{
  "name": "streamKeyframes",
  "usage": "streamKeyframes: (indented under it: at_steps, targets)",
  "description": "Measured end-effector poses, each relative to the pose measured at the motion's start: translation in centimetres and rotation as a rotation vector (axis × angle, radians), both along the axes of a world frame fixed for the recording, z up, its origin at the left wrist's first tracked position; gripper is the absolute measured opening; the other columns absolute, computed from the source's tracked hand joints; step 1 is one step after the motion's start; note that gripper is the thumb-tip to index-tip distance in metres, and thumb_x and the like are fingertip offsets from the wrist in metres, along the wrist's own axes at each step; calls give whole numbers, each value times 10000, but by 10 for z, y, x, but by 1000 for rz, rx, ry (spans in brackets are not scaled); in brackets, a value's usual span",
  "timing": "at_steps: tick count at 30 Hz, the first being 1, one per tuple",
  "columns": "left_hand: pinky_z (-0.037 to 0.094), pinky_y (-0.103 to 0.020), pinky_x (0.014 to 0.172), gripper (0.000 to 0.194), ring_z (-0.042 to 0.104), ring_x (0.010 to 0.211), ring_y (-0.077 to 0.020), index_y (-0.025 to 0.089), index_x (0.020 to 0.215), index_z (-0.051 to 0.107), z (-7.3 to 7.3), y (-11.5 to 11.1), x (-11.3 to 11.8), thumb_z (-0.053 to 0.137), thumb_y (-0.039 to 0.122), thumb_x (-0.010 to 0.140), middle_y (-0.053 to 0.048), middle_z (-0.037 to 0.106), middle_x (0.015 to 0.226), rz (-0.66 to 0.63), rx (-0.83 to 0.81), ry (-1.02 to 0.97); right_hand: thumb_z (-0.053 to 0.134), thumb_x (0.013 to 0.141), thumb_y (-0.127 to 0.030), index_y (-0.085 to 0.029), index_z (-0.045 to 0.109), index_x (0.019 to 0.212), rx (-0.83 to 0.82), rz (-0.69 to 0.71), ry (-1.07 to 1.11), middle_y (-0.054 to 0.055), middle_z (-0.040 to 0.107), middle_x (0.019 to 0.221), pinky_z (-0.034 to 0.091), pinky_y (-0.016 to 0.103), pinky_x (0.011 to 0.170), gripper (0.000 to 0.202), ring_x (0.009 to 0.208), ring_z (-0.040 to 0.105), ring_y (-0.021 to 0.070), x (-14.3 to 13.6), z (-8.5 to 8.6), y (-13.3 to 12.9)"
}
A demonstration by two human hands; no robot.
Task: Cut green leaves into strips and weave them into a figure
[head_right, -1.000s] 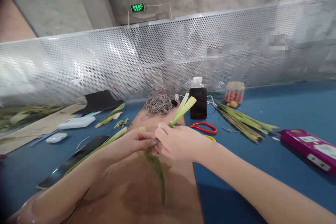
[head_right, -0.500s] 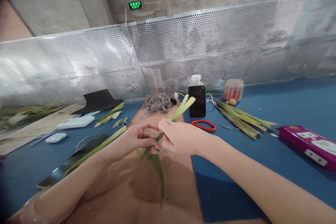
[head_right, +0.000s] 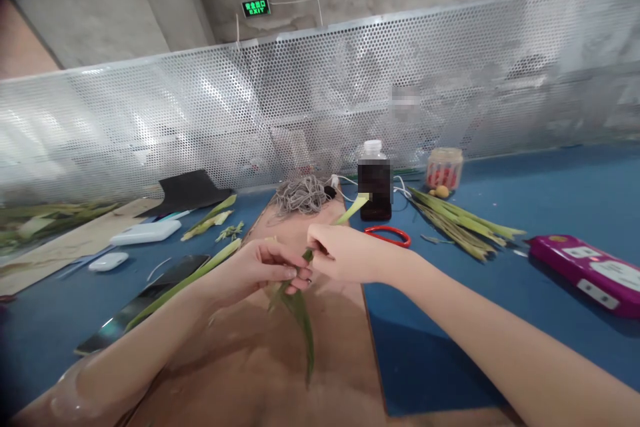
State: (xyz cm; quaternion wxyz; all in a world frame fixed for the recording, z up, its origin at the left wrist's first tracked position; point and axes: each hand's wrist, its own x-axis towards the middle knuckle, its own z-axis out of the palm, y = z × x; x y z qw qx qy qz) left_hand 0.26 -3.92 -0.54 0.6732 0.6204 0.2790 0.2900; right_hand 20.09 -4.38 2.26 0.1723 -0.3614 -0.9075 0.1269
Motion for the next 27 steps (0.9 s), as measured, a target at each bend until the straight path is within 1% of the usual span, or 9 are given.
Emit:
streamKeyframes:
  at_steps: [2,4,8,10,12,15,18,23,27]
  targets:
    - [495,-326,736,199,651,780,-188,122,871,676,-2,0,2,662,147,674,-92,705,822,6,-47,-24,390,766,-122,-184,366,731,-15,9,35,-50,409,625,281,196,485,76,537,338,81,1,-1,3]
    - [496,-335,765,208,652,795,-191,128,877,679,-4,0,5,663,153,672,-91,706,849,62,-23,-26,391,772,-111,-177,390,746,-17,13,77,-42,417,646,302,200,507,71,555,351,85,2,-2,6]
    - [490,-333,802,218,650,819,-193,162,895,680,-4,-4,15,654,205,683,-62,710,872,324,164,49,380,810,-116,-160,452,828,36,-47,179,-4,490,748,327,218,558,86,586,398,92,3,-5,11]
    - [493,-322,795,215,654,806,-193,162,886,682,-2,-7,18,653,210,679,-53,715,848,418,230,108,369,830,-127,-161,461,875,75,-91,235,10,510,799,325,216,555,109,579,406,89,2,-7,12]
    - [499,-317,781,214,657,787,-194,149,876,684,0,-9,21,654,201,671,-54,718,824,480,260,138,371,834,-137,-163,451,899,142,-135,274,5,504,779,311,211,534,106,553,395,86,1,-10,12]
    - [503,-317,769,229,657,774,-195,142,885,682,2,-11,21,650,213,670,-58,716,840,559,301,153,390,828,-155,-163,435,871,234,-178,253,-18,471,681,284,209,505,63,508,374,86,-3,-15,11]
    - [504,-314,770,251,651,788,-198,148,902,680,1,-11,19,650,240,671,-58,709,883,593,352,155,384,832,-168,-168,434,841,259,-159,183,-27,462,643,265,209,493,51,481,379,84,-7,-20,9]
    - [501,-304,791,250,642,839,-201,170,926,679,1,-13,17,628,261,698,-46,702,918,568,434,150,361,847,-182,-171,438,819,286,-157,105,-21,472,644,240,209,481,82,487,409,91,-12,-25,6]
    - [496,-324,820,244,633,884,-215,172,922,680,2,-15,17,628,252,697,-44,696,939,571,433,151,359,853,-189,-170,438,830,282,-170,96,-19,483,636,228,209,473,84,478,415,92,-13,-25,3]
